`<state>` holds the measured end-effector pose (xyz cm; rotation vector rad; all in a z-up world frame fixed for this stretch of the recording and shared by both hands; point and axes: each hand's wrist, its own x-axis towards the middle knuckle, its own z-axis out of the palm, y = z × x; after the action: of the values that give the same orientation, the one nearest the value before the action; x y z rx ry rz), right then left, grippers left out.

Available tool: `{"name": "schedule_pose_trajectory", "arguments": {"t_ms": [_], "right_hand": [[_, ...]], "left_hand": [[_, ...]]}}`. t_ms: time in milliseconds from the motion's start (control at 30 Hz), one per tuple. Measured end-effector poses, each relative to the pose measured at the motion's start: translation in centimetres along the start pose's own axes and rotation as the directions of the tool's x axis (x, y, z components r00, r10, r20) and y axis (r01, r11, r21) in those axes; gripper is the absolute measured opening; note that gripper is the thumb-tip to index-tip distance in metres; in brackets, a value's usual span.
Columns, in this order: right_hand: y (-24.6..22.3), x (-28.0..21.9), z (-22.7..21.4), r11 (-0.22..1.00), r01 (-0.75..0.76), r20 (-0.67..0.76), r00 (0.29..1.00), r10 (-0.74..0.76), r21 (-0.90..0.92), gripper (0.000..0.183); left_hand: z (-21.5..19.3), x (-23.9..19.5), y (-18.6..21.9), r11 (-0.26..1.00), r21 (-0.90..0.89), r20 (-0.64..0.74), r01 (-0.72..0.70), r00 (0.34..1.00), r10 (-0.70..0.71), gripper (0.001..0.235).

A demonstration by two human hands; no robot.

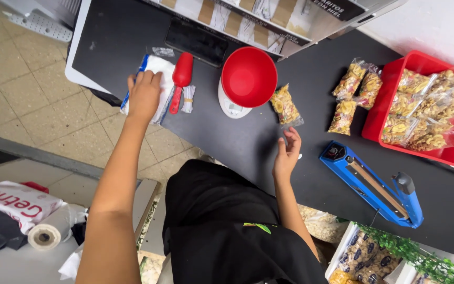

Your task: Packaging small food clusters into individual plastic bags and sealing them using a heat sealer.

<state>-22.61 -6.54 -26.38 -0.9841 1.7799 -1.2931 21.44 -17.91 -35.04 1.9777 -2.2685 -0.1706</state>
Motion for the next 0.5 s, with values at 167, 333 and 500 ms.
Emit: {"name": "schedule_pose_trajectory", "arguments": {"t_ms": [167,333,500], "right_hand": [[-0.7,-0.6,0.3,0.995,0.09,0.038,0.995,-0.088,-0.043,0.019],[-0.3,-0.8,0.1,0.989,0.144,0.083,0.987,-0.14,-0.035,0.014],[-0.3,-1.6,-0.6,0.99,0.137,0.079,0.988,-0.134,-0.036,0.011]], "left_hand": [[0.2,-0.5,0.9,0.997,0.018,-0.03,0.078,0.997,-0.077,0.051],[1.7,-1.3,0.6,0.987,0.156,-0.243,0.03,0.97,0.009,0.012],[0.5,-1.8,1.4,0.966,0.226,-0.292,0.126,0.955,-0.056,0.035]]}}
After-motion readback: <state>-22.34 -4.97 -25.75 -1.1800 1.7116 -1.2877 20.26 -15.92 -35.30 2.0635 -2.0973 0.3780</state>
